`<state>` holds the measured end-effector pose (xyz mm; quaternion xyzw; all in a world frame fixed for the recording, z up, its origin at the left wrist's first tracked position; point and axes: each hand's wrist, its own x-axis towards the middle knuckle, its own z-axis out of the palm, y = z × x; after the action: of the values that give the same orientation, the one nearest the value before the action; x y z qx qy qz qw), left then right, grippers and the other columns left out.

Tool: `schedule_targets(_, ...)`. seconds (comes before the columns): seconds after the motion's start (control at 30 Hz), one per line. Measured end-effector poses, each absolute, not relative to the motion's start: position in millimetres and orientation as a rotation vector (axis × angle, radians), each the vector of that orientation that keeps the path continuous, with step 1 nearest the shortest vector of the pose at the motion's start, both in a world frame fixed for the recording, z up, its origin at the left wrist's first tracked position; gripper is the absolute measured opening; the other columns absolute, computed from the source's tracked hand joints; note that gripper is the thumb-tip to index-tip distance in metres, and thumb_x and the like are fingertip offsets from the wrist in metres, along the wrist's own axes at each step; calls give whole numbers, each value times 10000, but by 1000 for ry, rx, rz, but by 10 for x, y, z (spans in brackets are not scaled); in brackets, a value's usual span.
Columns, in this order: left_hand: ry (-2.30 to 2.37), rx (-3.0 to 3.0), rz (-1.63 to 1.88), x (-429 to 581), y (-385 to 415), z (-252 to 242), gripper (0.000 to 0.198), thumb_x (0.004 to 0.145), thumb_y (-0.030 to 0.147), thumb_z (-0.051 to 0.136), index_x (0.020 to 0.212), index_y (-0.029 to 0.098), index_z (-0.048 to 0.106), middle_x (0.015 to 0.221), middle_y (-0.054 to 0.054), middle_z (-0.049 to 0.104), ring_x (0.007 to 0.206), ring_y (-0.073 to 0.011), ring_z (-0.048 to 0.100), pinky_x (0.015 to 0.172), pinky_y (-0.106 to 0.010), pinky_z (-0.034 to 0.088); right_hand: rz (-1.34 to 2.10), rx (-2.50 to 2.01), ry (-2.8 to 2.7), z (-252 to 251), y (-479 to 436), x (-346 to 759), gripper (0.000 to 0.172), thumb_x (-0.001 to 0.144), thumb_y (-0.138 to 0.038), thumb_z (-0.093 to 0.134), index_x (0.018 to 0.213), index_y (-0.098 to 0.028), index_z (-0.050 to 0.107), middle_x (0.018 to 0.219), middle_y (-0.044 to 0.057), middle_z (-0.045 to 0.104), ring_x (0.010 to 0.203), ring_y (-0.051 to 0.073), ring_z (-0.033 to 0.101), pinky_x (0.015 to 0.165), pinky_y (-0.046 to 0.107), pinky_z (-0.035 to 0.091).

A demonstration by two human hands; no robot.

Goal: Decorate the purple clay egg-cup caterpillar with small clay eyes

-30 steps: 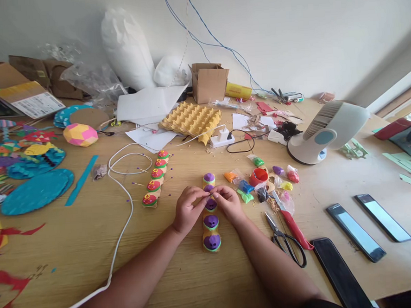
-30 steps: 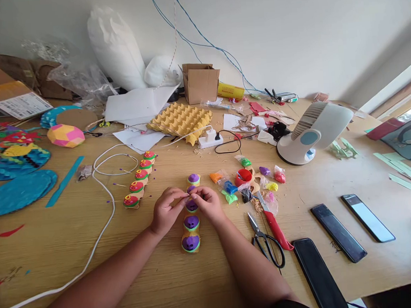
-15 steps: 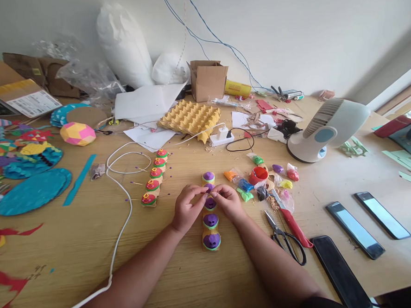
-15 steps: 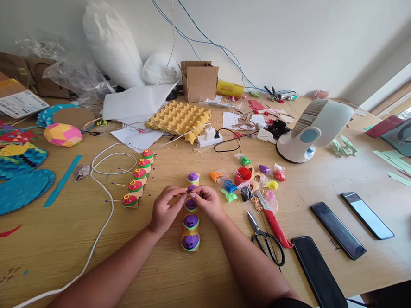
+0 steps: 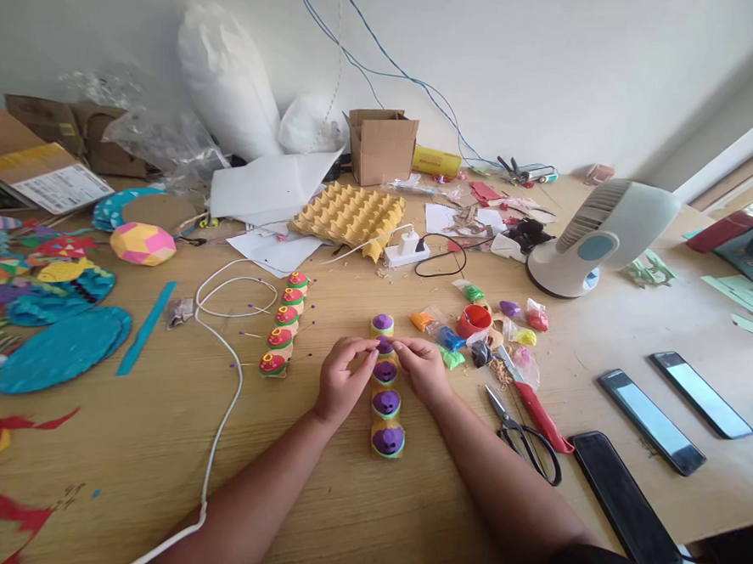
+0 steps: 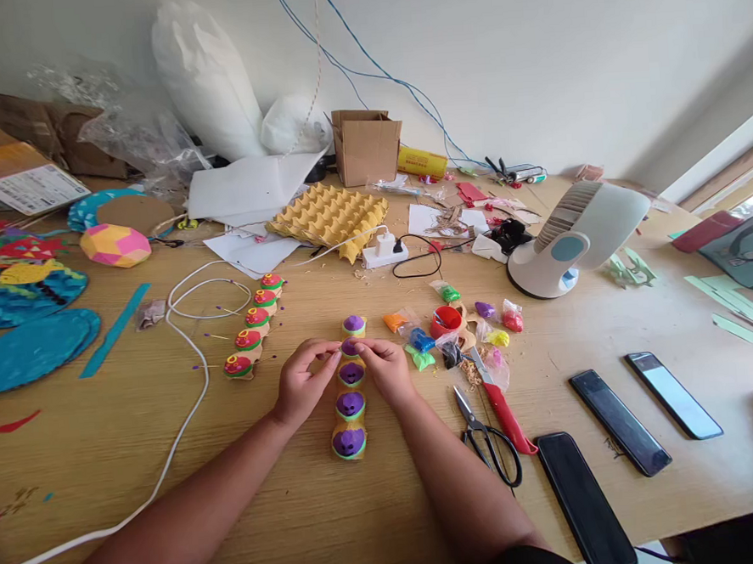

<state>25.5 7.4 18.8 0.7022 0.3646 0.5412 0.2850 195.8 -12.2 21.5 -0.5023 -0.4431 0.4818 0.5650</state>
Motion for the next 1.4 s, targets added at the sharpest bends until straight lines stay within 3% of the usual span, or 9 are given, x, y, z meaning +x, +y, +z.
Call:
schedule_targets(0.17,980,1881,1455,254,82,172,124,959,202,663,1059,224,733,990,-39,727,910,-151,654,810,-280,542,1209,-1161,-1036,190,-126,1976,547,858,-654,648,733,-140,788,485,-50,359,493,81,279,501,256,219)
schedule_targets(0.4,976,1897,1438,248,78,172,116,963,206,656,1051,222,731,1003,-42,729,918,-157,657,828,-290,542,1226,-1194,-957,230,-112,1953,457,748,-602,770,832,-154,803,508,-50,411,514,90,274,502,257,218)
schedule_targets(0.57,960,1917,1446,243,78,166,119,958,201,664,1058,221,726,1006,-40,723,924,-156,656,841,-291,544,1238,-1165,-1029,205,-124,1954,545,836,-667,653,729,-146,771,486,-54,359,493,86,270,500,256,225)
schedule_targets(0.83,884,2021,1406,248,69,175,160,945,207,691,1097,238,726,1028,-44,716,980,-177,666,897,-319,550,1126,-1151,-1364,284,-143,1939,540,880,-641,637,661,-155,726,643,46,645,615,147,530,605,272,423)
schedule_targets(1.0,852,2018,1445,246,72,178,98,937,185,698,1012,236,734,980,-34,707,952,-173,671,881,-323,553,1107,-1114,-1420,284,-144,1946,539,909,-627,612,649,-162,694,647,47,644,622,153,539,610,272,435)
schedule_targets(1.13,862,1994,1446,237,73,188,96,941,186,693,1003,239,743,976,-33,703,949,-170,671,877,-322,554,1127,-1115,-1374,235,-158,1945,617,916,-674,569,570,-168,637,555,13,536,546,123,451,561,268,395)
schedule_targets(1.23,891,1944,1443,231,76,182,93,952,196,679,1004,236,745,982,-35,699,949,-166,671,875,-316,557,1134,-1128,-1272,204,-162,1950,649,925,-720,508,665,-168,733,520,0,519,514,124,453,549,271,405)
schedule_targets(1.33,916,1917,1437,230,79,168,83,954,209,682,1002,233,745,978,-33,697,932,-159,664,854,-306,557,1147,-1115,-1243,191,-154,1958,479,862,-643,672,851,-188,820,687,44,708,685,181,643,695,301,520)
schedule_targets(1.4,915,1934,1436,232,79,163,77,953,213,686,994,233,747,975,-31,696,935,-158,662,862,-307,553,1162,-1109,-1224,186,-145,1958,371,795,-560,783,894,-206,834,829,66,784,794,211,699,773,323,552)
